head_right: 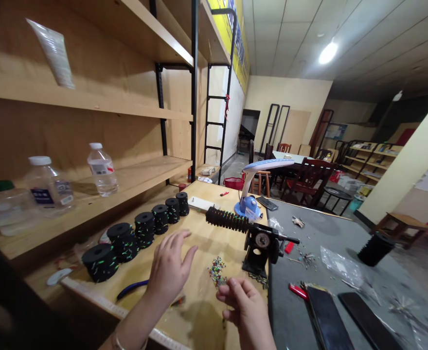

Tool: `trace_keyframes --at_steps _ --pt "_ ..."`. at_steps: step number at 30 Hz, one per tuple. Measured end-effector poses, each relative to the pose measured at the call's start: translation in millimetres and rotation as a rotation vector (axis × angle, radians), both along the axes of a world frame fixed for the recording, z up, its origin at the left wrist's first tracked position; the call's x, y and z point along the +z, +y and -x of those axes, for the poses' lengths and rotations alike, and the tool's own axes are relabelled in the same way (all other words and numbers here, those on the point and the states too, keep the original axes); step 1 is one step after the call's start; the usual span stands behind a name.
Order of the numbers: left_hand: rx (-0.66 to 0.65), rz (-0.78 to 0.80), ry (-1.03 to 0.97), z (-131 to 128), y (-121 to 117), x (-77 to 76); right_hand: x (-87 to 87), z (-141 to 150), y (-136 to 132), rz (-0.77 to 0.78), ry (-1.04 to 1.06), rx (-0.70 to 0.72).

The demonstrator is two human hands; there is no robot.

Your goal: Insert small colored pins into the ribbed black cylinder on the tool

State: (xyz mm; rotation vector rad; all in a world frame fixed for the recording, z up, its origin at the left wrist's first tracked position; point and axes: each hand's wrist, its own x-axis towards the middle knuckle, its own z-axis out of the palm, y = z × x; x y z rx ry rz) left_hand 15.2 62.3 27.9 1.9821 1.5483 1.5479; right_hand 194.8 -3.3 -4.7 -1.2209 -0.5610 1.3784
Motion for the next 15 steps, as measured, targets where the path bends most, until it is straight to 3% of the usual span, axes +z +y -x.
trace_keyframes --at_steps 1,3,5,7,8,10,15 --pt "-0.048 -0.023 -0.026 -5 -2 2.5 -1.3 1 -2 0.003 -0.001 -0.007" --pt "-0.272 0.081 -0.146 -20 -3 5.3 -3.7 3 -4 0.008 0.007 -0.018" --pt "-0.512 0.355 -0.356 -41 0 3.6 -6.4 5 -6 0.012 0.027 -0.020" --pt "-0.659 0.668 -0.598 -62 6 -1.3 -10.1 5 -7 0.007 0.044 -0.016" --pt "-0.712 0.846 -0.703 -71 10 -4.1 -12.6 6 -7 0.004 0.052 -0.009" --pt "-0.787 1.011 -0.774 -85 17 -8.4 -19.7 6 -6 0.002 0.069 0.008" --pt "-0.855 1.112 -0.859 -99 18 -14.4 -47.4 6 -6 0.000 0.064 0.045"
